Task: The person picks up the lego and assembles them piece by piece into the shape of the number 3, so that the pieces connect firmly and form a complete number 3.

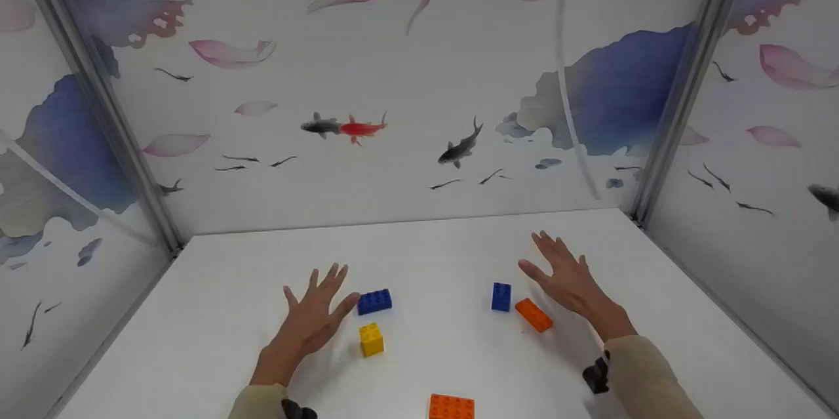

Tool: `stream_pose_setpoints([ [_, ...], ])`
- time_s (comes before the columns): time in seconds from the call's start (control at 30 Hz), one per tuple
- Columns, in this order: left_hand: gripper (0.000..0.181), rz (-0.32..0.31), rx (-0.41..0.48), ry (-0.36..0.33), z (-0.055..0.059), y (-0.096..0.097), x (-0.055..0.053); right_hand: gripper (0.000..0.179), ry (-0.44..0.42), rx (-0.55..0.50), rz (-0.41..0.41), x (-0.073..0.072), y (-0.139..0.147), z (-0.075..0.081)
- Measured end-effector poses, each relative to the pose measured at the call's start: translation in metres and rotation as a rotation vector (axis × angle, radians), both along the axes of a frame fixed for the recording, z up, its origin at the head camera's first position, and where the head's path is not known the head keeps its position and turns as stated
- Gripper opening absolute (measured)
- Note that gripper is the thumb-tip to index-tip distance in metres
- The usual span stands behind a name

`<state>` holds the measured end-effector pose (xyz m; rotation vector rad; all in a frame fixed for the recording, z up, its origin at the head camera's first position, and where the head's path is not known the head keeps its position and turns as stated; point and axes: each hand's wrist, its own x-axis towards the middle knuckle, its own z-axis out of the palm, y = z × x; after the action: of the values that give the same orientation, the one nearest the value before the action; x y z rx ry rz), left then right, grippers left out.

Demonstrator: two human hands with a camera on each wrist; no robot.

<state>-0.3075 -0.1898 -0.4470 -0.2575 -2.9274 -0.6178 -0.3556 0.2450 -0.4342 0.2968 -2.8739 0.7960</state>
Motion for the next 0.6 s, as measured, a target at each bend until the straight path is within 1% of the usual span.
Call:
stream_pose_setpoints([
  [0.23,0.063,-0.066,0.209,0.027,0.011,0.018,0.008,0.078,-0.05,-0.113,0.015,0.002,-0.005,-0.001],
  [0.3,0.061,-0.077,0.253,0.035,0.013,0.023,0.011,0.078,-0.072,-0.15,0.01,0.002,-0.006,-0.001],
  [0.4,0.063,-0.081,0.294,0.043,0.015,0.033,0.015,0.077,-0.088,-0.224,0.003,0.002,-0.007,-0.002],
  [0.47,0.065,-0.084,0.323,0.035,0.016,0.04,0.018,0.074,-0.076,-0.282,0.003,0.003,-0.008,-0.003],
  [0.6,0.065,-0.117,0.429,-0.008,0.015,0.051,0.024,0.066,-0.025,-0.405,0.014,0.002,-0.011,-0.005],
])
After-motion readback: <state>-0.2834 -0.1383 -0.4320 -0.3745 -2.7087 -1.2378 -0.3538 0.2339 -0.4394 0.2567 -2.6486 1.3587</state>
